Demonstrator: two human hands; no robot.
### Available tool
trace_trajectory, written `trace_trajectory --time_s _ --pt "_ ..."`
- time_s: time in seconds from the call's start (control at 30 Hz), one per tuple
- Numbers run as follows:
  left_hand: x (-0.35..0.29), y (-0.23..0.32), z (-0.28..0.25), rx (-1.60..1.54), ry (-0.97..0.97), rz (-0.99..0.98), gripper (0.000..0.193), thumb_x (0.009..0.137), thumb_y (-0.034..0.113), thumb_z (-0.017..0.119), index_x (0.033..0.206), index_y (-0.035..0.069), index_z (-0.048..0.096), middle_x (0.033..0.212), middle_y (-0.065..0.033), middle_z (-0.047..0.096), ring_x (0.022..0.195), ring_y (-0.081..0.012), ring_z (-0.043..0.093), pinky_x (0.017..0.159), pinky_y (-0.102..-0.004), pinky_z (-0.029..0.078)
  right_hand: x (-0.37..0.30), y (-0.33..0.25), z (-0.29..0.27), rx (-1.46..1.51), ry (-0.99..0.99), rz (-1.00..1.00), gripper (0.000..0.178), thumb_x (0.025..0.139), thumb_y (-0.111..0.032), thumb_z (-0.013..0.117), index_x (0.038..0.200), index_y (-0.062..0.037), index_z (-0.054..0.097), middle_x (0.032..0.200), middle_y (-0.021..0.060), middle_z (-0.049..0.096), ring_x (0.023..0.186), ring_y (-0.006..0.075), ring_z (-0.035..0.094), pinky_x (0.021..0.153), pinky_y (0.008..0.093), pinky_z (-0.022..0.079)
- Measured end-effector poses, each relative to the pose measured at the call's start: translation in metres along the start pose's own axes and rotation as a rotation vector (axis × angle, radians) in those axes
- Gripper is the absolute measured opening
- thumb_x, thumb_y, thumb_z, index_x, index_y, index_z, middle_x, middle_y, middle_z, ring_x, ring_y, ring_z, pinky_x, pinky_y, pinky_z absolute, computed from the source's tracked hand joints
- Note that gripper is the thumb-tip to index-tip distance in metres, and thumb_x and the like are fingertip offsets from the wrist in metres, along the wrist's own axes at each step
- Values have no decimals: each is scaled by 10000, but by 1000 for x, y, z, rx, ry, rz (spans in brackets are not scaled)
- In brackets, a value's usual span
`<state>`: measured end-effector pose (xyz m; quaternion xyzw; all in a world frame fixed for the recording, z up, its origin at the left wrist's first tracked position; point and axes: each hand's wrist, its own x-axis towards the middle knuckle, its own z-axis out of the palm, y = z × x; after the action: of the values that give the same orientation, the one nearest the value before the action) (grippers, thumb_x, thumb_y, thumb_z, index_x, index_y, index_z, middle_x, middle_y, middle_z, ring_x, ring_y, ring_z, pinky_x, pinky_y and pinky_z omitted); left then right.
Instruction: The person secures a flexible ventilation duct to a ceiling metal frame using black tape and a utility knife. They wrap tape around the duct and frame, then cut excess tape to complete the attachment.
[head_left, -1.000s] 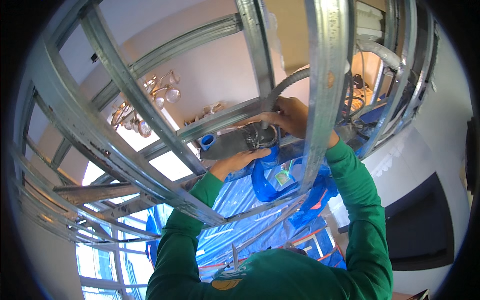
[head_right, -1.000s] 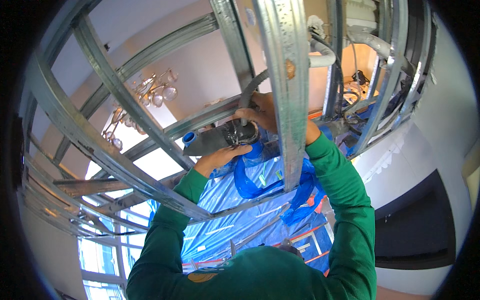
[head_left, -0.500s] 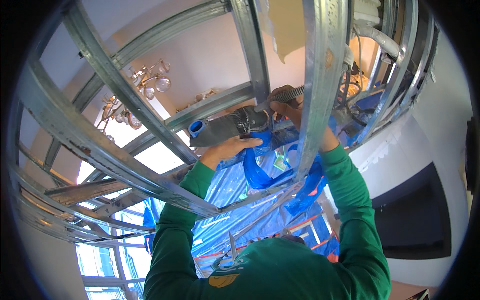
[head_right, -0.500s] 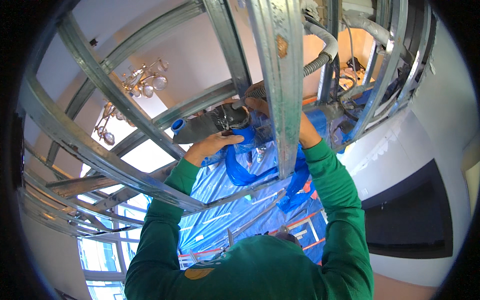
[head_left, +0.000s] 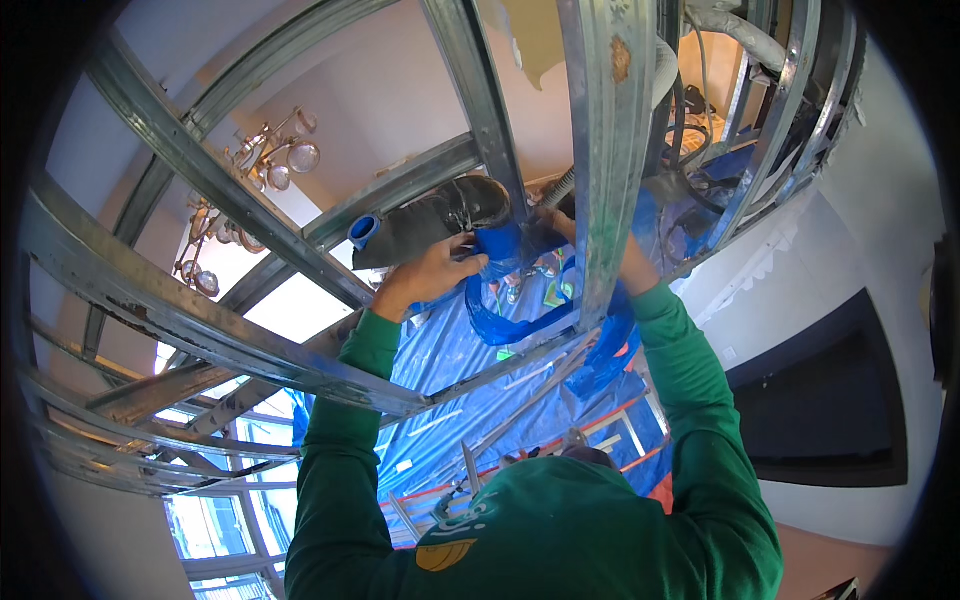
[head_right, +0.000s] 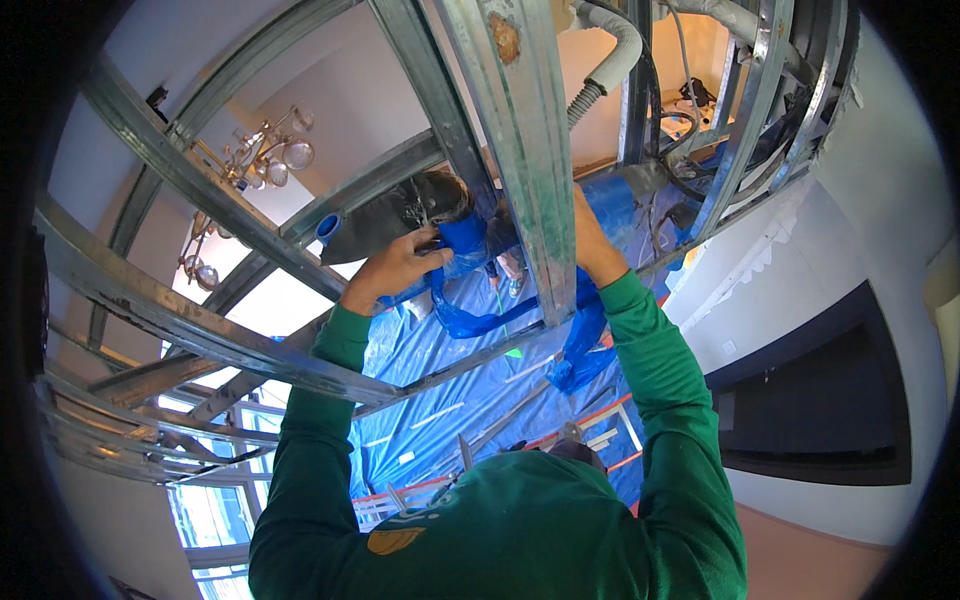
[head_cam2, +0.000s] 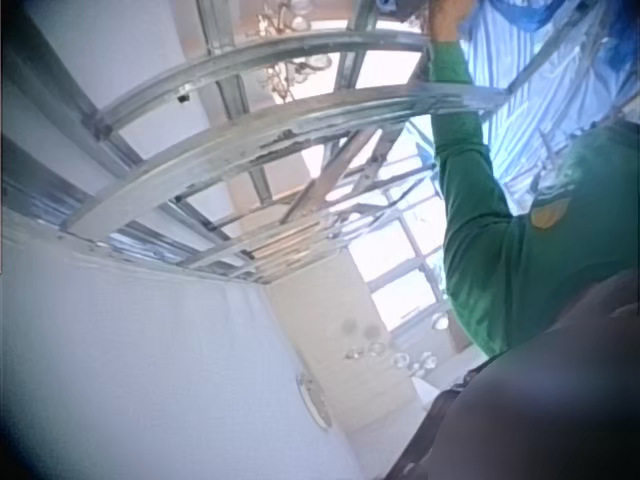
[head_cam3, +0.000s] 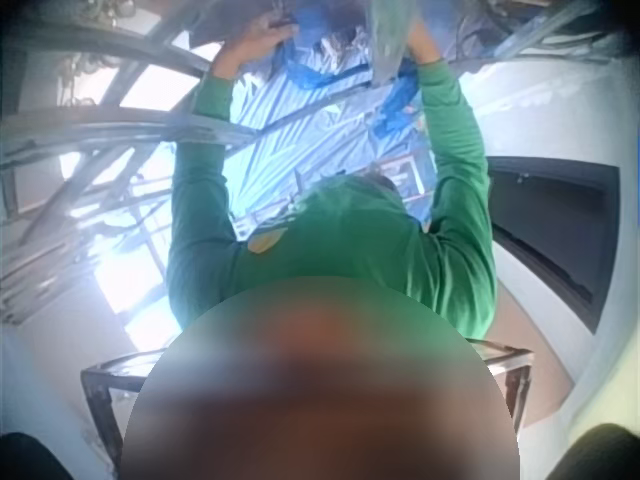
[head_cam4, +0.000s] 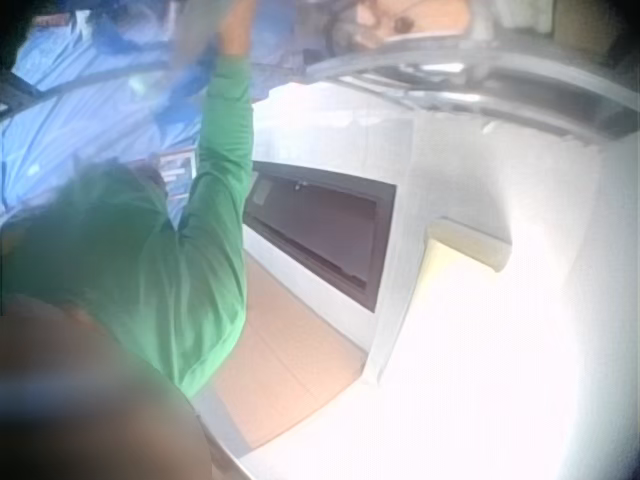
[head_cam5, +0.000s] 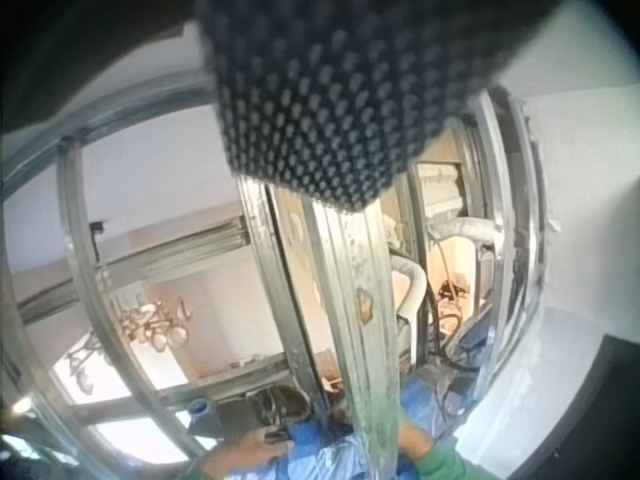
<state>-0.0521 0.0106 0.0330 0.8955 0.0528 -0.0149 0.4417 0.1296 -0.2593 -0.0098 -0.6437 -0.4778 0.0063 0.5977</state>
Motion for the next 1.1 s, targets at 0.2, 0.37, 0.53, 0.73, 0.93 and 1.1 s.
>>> trace_trajectory --time_s 0.2,0.37,0.53,0.73,0.93,1.1 --pt "-18 13 -3 74 63 15 755 1037 314 809 1640 -21 503 1582 -253 614 1463 -312 609 1246 -437 459 -6 7 -6 -153 77 -59 276 915 -205 795 1108 -9 795 989 156 818 875 331 775 810 413 586" --pt "-32 6 -5 15 95 117 689 1016 315 817 1594 15 590 1553 -218 664 1441 -316 639 1208 -411 484 -38 -18 -17 34 124 -3 172 985 -161 760 1034 3 774 897 216 775 787 296 750 728 404 552" --pt "-53 8 -20 278 118 235 606 1000 156 811 1556 4 625 1476 -206 712 1356 -271 675 1183 -393 495 -65 -23 -21 -34 189 191 166 1009 -142 730 1078 -2 787 869 259 739 738 327 739 701 444 547" --pt "-79 -7 -18 331 225 149 591 955 200 837 1504 52 676 1333 -241 766 1156 -350 771 1047 -439 572 -99 -3 -17 -516 18 216 194 963 -147 717 1101 -30 786 923 284 740 871 502 720 747 568 565" --pt "-79 -23 -2 588 399 207 593 947 350 837 1462 84 712 1331 -212 752 1205 -418 728 1030 -490 573 -106 0 -11 -585 72 221 235 959 -262 734 1101 -86 798 962 261 763 896 530 714 766 605 569" --pt "-79 -30 8 775 377 158 710 948 429 844 1545 117 622 1518 -212 664 1380 -426 646 1139 -505 524 -109 16 -7 -785 126 106 237 933 -269 717 1066 -90 799 944 261 762 878 536 712 779 624 571"
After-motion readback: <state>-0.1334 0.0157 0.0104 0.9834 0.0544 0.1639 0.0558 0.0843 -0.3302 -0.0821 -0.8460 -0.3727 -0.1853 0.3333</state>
